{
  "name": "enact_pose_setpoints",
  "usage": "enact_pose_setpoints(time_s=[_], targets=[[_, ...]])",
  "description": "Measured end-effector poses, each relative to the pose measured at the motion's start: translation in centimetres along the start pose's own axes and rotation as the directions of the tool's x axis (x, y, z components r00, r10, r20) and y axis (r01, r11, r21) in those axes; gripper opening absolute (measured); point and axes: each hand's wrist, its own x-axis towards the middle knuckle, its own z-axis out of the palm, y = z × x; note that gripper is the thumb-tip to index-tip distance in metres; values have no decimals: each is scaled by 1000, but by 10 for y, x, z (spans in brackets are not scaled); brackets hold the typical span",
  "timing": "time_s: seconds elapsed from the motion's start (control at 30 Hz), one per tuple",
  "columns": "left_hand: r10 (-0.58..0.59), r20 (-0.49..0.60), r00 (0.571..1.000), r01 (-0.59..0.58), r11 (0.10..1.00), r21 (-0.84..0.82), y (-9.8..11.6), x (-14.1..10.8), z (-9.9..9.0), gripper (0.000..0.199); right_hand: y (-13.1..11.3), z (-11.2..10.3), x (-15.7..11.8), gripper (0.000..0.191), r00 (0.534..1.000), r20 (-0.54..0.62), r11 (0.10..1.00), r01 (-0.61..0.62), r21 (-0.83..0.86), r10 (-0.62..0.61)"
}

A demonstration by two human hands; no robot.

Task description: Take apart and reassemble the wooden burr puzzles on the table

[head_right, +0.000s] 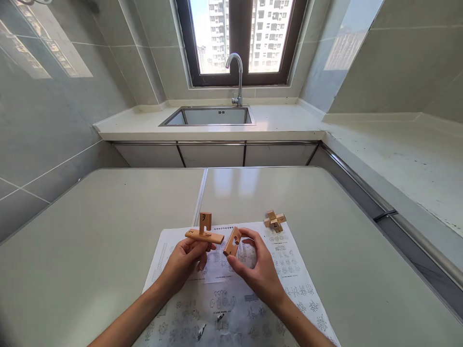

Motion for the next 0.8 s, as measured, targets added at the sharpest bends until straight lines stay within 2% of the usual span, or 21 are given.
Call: enact_pose_setpoints(time_s=[0.1, 0.2, 0.37, 0.6, 0.8], targets=[[4, -10, 1000, -4, 1000, 21, 1, -1, 4, 38, 0, -1, 2, 66, 996, 66, 946, -80, 314, 62], [8, -1, 1000, -8, 999, 52, 2, -2, 6, 35, -3, 1, 1, 74, 986, 128, 883, -149, 444, 103], [10, 41, 999, -13, 997, 78, 2, -5, 8, 37, -8, 4, -2, 70, 961, 248, 835, -237, 497, 125], [16, 42, 999, -20, 996, 89, -2, -3, 6, 35, -8, 5, -2, 75, 953, 284, 803, -249, 542, 103], [51, 102, 993, -73, 972, 225, -4, -8, 10, 33, -5, 7, -5, 80, 933, 352, 815, -260, 517, 73]])
